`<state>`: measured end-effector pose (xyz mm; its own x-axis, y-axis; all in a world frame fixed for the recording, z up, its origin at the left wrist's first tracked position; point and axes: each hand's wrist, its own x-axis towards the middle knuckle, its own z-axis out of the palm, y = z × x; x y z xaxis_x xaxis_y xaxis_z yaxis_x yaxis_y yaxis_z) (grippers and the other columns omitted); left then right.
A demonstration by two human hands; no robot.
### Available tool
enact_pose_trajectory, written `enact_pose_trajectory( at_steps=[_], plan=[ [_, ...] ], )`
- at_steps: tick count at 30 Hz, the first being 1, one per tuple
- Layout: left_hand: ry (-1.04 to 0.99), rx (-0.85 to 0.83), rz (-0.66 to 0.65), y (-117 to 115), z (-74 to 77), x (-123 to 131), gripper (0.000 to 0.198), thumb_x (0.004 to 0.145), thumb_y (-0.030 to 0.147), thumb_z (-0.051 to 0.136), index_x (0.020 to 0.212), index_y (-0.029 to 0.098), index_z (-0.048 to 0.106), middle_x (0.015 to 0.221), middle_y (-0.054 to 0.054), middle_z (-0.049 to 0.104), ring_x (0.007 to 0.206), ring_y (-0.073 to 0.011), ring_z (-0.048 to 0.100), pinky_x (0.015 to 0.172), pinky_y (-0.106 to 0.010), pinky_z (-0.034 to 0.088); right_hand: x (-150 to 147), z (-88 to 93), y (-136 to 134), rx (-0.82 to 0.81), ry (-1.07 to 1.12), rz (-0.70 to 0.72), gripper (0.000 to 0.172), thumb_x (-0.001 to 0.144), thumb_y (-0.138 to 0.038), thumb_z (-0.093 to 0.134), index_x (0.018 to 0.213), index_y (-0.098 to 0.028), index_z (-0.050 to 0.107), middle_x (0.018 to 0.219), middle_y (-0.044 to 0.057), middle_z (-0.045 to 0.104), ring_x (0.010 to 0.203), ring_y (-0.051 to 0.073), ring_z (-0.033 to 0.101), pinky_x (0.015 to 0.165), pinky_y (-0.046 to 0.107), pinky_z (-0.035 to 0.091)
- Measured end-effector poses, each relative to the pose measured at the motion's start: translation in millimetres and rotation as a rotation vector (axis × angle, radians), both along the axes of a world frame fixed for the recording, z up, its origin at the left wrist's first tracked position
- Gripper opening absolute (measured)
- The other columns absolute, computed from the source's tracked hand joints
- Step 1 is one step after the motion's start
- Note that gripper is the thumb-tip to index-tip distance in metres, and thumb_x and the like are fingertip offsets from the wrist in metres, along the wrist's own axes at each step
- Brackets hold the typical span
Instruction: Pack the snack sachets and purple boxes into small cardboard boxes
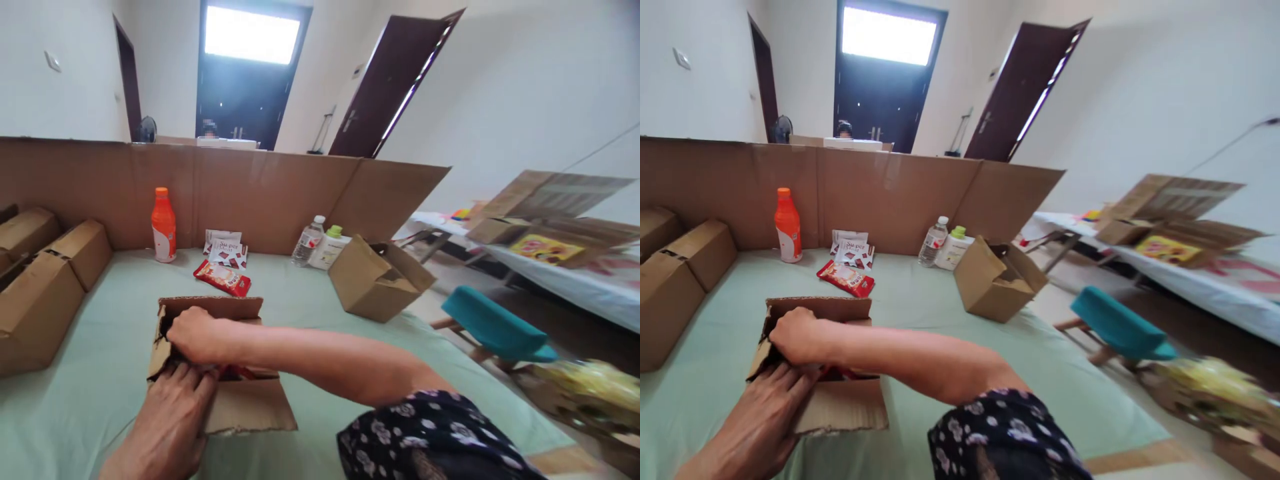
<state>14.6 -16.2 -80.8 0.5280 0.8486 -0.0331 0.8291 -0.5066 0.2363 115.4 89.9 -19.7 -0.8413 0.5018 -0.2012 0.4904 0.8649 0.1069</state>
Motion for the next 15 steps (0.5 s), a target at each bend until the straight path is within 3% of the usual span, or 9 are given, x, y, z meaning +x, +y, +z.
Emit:
enact_pose_trajectory(
  at_steps=[3,8,12,15],
  plan=[
    [0.01,0.003,-0.009,-0.2,2.3,-0.2,0.084,0.064,0.004,0.051,0.146,0.021,0.051,0.144,-0.014,0.06,0.132,-0.0354,0.056,0.112,-0.057,0.045,20.9,0.8,11.8,-0.153,0.075,0.001,0.029,0.087,-0.024,0.07,0.114,-0.014,0.071,0.104,0.012,0.079,0.091,0.028,0.076,0.067,0.03,0.055],
    [0.04,0.125,-0.022,3.5,-5.2,1.9,0.067,0.063,0.004,0.052,0.128,0.018,0.063,0.125,-0.016,0.069,0.117,-0.037,0.065,0.104,-0.059,0.052,40.8,-21.7,13.1,-0.327,0.144,-0.111,0.035,0.089,-0.013,0.062,0.123,-0.014,0.067,0.113,0.013,0.077,0.102,0.029,0.074,0.083,0.035,0.055],
    [-0.01,0.31,-0.081,-7.8,-2.8,-1.1,0.066,0.063,0.004,0.051,0.128,0.015,0.061,0.123,-0.017,0.07,0.111,-0.0367,0.068,0.094,-0.056,0.06,66.7,-22.7,0.9,-0.386,0.599,-0.119,0.047,0.086,-0.01,0.064,0.133,-0.014,0.064,0.13,0.013,0.071,0.114,0.024,0.07,0.096,0.034,0.054],
    [-0.155,0.514,-0.154,-28.0,1.0,-16.2,0.055,0.078,0.005,0.051,0.13,0.019,0.058,0.136,-0.014,0.064,0.127,-0.0324,0.06,0.098,-0.048,0.059,110.3,-11.5,-19.3,-0.303,1.022,-0.221,0.028,0.094,-0.019,0.058,0.119,-0.017,0.072,0.113,0.008,0.077,0.096,0.018,0.073,0.085,0.03,0.059]
  ],
)
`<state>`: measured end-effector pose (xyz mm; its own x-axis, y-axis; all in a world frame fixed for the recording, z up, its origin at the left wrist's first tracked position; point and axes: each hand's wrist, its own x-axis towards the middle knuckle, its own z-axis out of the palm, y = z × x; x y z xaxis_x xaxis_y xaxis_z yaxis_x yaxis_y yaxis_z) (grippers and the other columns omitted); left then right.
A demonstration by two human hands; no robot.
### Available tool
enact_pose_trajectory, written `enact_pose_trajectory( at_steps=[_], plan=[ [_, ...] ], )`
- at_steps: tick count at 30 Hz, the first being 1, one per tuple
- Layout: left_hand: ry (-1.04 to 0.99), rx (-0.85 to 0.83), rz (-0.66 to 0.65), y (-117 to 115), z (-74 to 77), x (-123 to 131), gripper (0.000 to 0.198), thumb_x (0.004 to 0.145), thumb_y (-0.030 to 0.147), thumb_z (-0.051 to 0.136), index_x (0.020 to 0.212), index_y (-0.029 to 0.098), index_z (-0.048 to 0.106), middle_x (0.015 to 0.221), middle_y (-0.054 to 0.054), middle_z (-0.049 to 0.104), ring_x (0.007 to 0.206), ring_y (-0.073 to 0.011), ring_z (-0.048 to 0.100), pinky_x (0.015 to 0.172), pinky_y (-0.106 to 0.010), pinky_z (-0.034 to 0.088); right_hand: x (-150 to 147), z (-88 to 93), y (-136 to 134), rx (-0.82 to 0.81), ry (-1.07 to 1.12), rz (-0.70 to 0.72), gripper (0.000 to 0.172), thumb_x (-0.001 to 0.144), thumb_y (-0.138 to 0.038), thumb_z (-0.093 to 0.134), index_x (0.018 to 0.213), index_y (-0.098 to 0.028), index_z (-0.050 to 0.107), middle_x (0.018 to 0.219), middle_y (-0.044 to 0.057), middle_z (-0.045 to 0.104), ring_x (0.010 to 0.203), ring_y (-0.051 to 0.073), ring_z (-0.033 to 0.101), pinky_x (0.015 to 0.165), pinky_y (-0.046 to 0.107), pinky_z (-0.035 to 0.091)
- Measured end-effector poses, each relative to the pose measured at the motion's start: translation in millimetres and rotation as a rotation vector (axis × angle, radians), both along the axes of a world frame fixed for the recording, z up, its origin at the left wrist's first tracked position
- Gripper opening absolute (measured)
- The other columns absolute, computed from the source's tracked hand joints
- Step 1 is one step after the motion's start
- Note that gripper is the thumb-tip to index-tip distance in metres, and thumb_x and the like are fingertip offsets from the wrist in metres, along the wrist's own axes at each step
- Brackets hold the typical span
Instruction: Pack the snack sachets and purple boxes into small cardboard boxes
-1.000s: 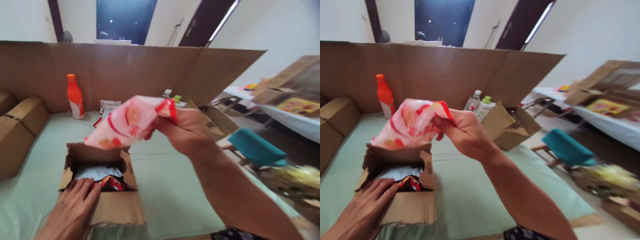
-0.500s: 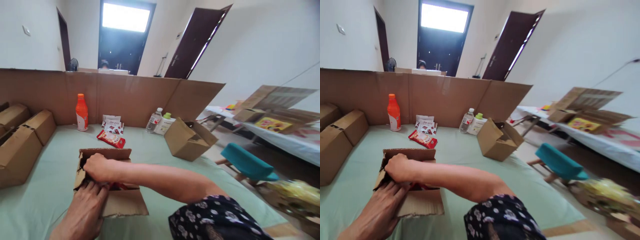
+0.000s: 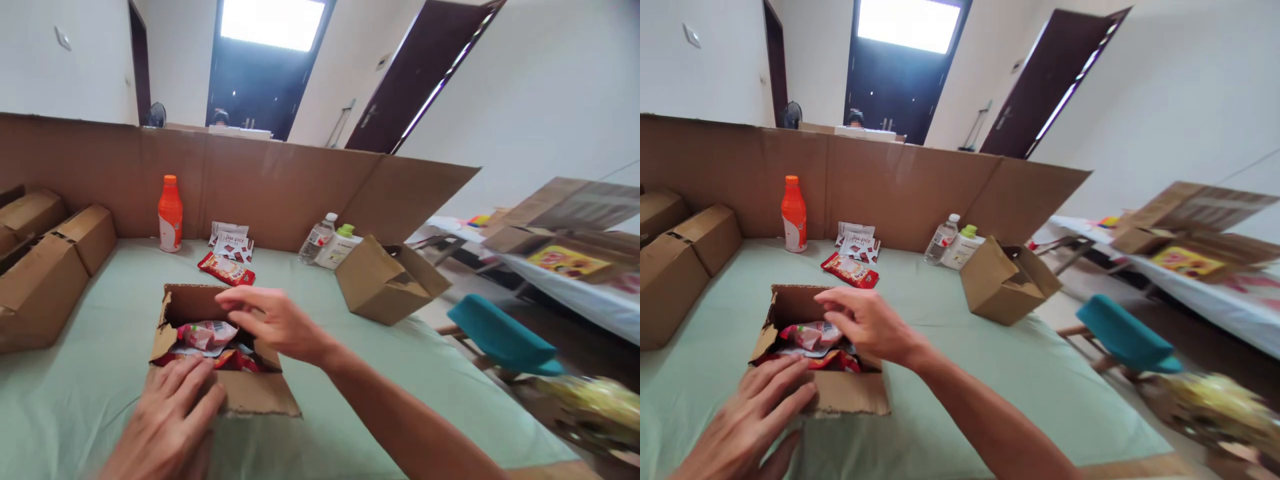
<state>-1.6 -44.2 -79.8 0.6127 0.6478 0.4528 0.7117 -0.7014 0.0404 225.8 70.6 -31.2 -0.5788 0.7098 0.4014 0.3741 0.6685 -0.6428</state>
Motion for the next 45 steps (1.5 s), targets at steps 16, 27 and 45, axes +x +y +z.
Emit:
enact_pose_trajectory(
  at_steps=[16,27,45],
  plan=[
    [-0.448,-0.133,0.42,39.9,-14.3,-22.7,0.047,0.101,0.044,0.053,0.144,0.025,0.05,0.123,-0.008,0.072,0.11,-0.0246,0.071,0.095,-0.038,0.059,66.4,-71.0,-23.5,0.005,0.168,-0.208,0.028,0.103,-0.028,0.049,0.119,-0.025,0.073,0.128,0.009,0.072,0.121,0.024,0.067,0.104,0.044,0.056],
    [-0.574,0.069,0.547,36.0,-39.3,-2.9,0.061,0.098,0.034,0.059,0.153,0.022,0.036,0.15,-0.02,0.047,0.136,-0.0344,0.052,0.108,-0.058,0.05,52.8,-68.3,13.0,0.025,0.156,-0.296,0.054,0.096,-0.041,0.059,0.147,-0.024,0.054,0.148,0.012,0.058,0.134,0.028,0.057,0.108,0.049,0.05],
    [-0.56,-0.209,0.323,61.1,-49.9,-22.9,0.033,0.1,0.032,0.053,0.131,0.029,0.061,0.157,-0.011,0.036,0.141,-0.033,0.044,0.113,-0.056,0.044,73.0,-99.8,-38.3,0.113,-0.134,-0.036,0.074,0.101,-0.054,0.055,0.164,-0.027,0.026,0.161,0.015,0.043,0.152,0.032,0.033,0.119,0.054,0.04]
  ],
)
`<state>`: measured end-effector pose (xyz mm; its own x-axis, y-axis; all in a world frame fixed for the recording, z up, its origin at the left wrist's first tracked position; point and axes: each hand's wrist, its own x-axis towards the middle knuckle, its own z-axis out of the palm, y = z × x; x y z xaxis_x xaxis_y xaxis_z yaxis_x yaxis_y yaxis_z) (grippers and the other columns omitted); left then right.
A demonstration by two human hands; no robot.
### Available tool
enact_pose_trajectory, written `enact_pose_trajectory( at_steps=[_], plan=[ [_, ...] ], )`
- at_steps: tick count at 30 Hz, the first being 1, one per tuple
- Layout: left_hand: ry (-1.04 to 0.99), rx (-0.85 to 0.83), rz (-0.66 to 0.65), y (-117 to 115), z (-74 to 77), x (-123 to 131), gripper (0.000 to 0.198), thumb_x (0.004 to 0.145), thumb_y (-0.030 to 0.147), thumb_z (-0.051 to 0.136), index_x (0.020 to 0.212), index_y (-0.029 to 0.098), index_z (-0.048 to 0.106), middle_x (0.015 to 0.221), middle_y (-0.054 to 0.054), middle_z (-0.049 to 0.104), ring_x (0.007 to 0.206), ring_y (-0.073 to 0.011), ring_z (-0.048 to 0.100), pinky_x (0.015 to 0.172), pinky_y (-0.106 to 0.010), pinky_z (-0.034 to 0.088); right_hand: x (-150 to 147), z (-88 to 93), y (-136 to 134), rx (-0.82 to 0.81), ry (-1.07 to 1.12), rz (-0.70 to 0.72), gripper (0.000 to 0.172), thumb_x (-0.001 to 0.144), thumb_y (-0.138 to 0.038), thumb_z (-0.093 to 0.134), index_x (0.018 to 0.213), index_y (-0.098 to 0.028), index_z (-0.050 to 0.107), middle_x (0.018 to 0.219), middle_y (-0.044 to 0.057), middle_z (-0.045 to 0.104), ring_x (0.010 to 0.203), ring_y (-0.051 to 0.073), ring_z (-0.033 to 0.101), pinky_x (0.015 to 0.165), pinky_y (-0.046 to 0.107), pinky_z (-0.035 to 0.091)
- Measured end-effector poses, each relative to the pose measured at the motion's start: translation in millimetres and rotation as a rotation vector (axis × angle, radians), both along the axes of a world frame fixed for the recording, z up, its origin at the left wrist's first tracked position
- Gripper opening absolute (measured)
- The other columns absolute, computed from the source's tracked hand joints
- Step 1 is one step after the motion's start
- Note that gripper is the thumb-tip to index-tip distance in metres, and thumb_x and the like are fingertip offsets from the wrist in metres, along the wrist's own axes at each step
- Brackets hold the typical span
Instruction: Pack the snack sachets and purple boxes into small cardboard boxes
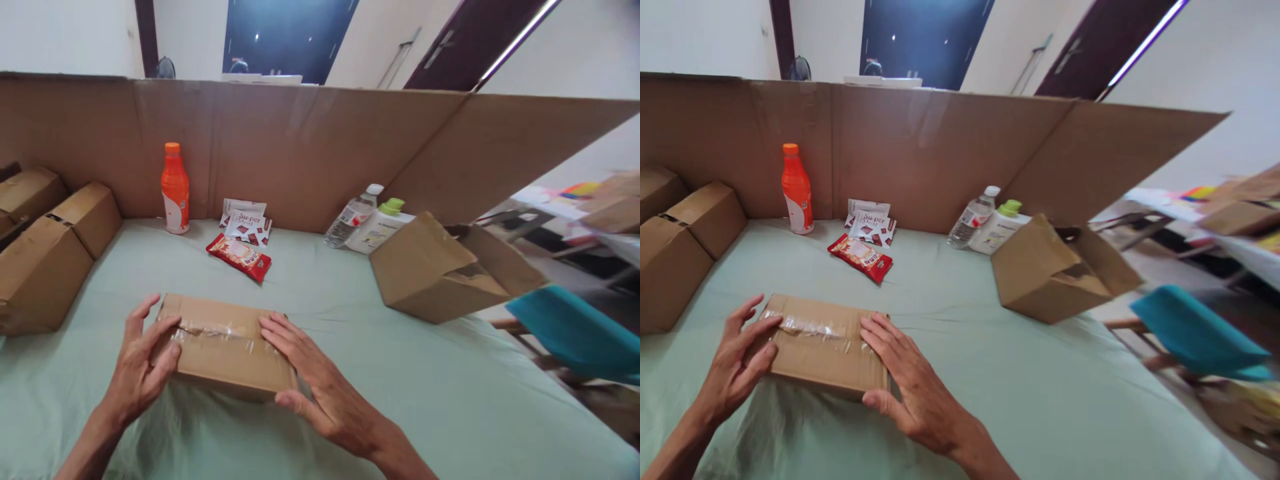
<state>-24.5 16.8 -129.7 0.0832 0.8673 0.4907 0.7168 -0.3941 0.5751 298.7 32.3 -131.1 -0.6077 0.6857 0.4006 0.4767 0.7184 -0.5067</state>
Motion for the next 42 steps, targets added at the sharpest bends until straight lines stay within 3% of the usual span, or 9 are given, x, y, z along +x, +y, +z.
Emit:
enact_pose_trajectory(
  at_steps=[4,7,12,15,19,24,31,38,42],
  plan=[
    [-0.103,-0.219,-0.29,13.3,9.5,-19.6,0.043,0.1,0.045,0.048,0.137,0.027,0.061,0.167,-0.013,0.024,0.149,-0.0378,0.036,0.117,-0.059,0.039,1.2,-22.1,7.2,0.082,0.094,-0.111,0.058,0.105,-0.035,0.05,0.161,-0.04,0.033,0.163,0.008,0.039,0.15,0.03,0.038,0.116,0.052,0.045],
    [-0.035,-0.2,-0.338,-3.5,9.5,-22.2,0.05,0.096,0.048,0.058,0.143,0.032,0.055,0.166,-0.012,0.022,0.151,-0.038,0.031,0.118,-0.059,0.037,1.3,-38.3,22.5,0.054,0.106,-0.188,0.048,0.106,-0.033,0.046,0.153,-0.044,0.047,0.166,0.004,0.035,0.146,0.029,0.045,0.114,0.048,0.049],
    [0.128,0.126,0.01,-45.2,-11.5,-8.7,0.06,0.082,0.021,0.071,0.138,0.03,0.053,0.155,-0.013,0.031,0.146,-0.0373,0.032,0.113,-0.062,0.041,-40.8,-46.9,72.5,-0.042,0.184,-0.125,0.043,0.108,-0.042,0.04,0.148,-0.038,0.055,0.168,0.003,0.031,0.149,0.027,0.04,0.119,0.046,0.041],
    [0.16,0.239,0.242,-35.3,-21.1,-19.0,0.048,0.079,0.02,0.07,0.126,0.025,0.06,0.144,-0.014,0.042,0.134,-0.0346,0.046,0.106,-0.056,0.048,-88.7,-52.6,103.9,-0.04,0.303,-0.13,0.053,0.107,-0.047,0.04,0.157,-0.029,0.044,0.169,0.008,0.026,0.154,0.027,0.029,0.123,0.051,0.033],
    [0.195,0.282,0.444,32.2,-23.2,-65.2,0.043,0.077,0.03,0.075,0.119,0.022,0.068,0.139,-0.015,0.046,0.129,-0.036,0.049,0.107,-0.056,0.047,-134.7,-87.7,112.0,-0.157,0.305,-0.155,0.055,0.104,-0.045,0.043,0.155,-0.024,0.045,0.166,0.012,0.032,0.152,0.027,0.034,0.122,0.05,0.036],
    [0.209,0.185,0.653,147.9,-16.5,-113.5,0.044,0.082,0.031,0.077,0.123,0.019,0.066,0.146,-0.015,0.047,0.139,-0.0371,0.041,0.117,-0.059,0.036,-141.6,-138.5,84.5,-0.184,0.103,-0.148,0.045,0.095,-0.027,0.053,0.138,-0.019,0.063,0.161,0.016,0.041,0.145,0.032,0.045,0.118,0.053,0.041],
    [0.177,0.04,0.943,237.2,-17.3,-119.3,0.058,0.093,0.037,0.07,0.145,0.022,0.049,0.165,-0.012,0.03,0.151,-0.0399,0.027,0.12,-0.067,0.026,-139.9,-138.1,77.9,-0.136,0.051,-0.146,0.038,0.091,-0.015,0.054,0.125,-0.02,0.07,0.158,0.016,0.046,0.14,0.032,0.051,0.114,0.054,0.046],
    [0.275,-0.111,0.821,185.9,-29.5,-67.6,0.084,0.092,0.037,0.061,0.159,0.004,0.022,0.167,-0.032,0.009,0.156,-0.0437,0.017,0.122,-0.061,0.024,-149.9,-106.6,73.2,-0.238,0.044,-0.147,0.036,0.087,-0.01,0.061,0.12,-0.018,0.072,0.157,0.018,0.047,0.143,0.031,0.048,0.118,0.052,0.04],
    [0.404,-0.209,0.454,142.2,-44.6,-46.8,0.072,0.098,0.05,0.032,0.143,-0.004,0.047,0.147,-0.038,0.044,0.141,-0.0539,0.041,0.106,-0.073,0.038,-136.9,-78.7,88.3,-0.194,0.035,-0.118,0.036,0.086,-0.018,0.069,0.123,-0.019,0.072,0.159,0.014,0.045,0.144,0.027,0.047,0.119,0.044,0.038]
  ],
)
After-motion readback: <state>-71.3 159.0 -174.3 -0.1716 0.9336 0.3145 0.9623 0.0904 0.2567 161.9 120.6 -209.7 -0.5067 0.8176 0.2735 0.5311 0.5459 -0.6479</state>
